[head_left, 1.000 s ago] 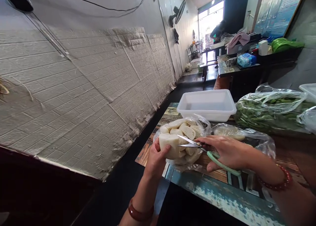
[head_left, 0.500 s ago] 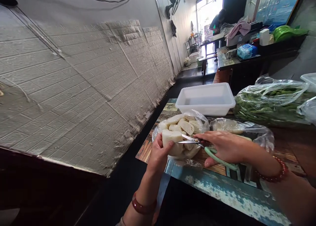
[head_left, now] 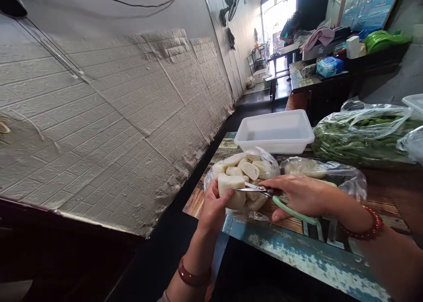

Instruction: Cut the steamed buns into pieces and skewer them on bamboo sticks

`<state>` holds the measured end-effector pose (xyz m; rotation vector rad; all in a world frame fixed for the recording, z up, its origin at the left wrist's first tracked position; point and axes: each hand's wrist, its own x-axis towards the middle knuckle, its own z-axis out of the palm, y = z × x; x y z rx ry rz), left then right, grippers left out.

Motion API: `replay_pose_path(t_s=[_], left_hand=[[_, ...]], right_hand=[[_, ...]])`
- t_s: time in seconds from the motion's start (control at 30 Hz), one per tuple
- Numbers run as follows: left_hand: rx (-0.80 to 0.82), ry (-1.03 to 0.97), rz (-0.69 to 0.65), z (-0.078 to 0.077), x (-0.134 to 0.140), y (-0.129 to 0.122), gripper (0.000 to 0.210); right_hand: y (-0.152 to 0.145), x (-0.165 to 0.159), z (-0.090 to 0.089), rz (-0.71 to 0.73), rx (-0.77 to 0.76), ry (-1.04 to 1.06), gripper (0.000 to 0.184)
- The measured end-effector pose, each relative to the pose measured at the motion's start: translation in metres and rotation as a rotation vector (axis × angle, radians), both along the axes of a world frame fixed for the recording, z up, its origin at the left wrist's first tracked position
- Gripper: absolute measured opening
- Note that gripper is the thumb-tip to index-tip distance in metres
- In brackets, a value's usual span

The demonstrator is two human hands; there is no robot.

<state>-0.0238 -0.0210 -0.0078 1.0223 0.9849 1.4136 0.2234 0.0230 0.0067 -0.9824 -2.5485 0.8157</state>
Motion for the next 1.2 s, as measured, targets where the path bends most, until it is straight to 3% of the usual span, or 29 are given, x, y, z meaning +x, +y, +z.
replay_pose_path(t_s=[0.2, 0.5, 0.73, 1.03, 1.2], left_hand=[[-0.016, 0.015, 0.010, 0.000, -0.001, 0.000, 0.063], [-0.022, -0.013, 0.006, 0.000, -0.003, -0.001, 0.062], [-0.015, -0.027, -0.020, -0.001, -0.006, 0.000, 0.058], [-0.031, -0.035, -0.036, 0.002, -0.012, 0.002, 0.057], [-0.044, -0.043, -0.054, 0.004, -0.014, 0.001, 0.063]], right_hand=[[0.001, 0.001, 0.001, -0.018, -0.013, -0.009, 0.081], [-0.002, -0.001, 0.011, -0.023, -0.001, -0.044, 0.036], [-0.001, -0.001, 0.011, -0.018, -0.046, 0.027, 0.025], [0.000, -0.003, 0.006, 0.012, -0.092, 0.019, 0.025], [0.002, -0.004, 0.002, -0.041, -0.055, -0.041, 0.047]])
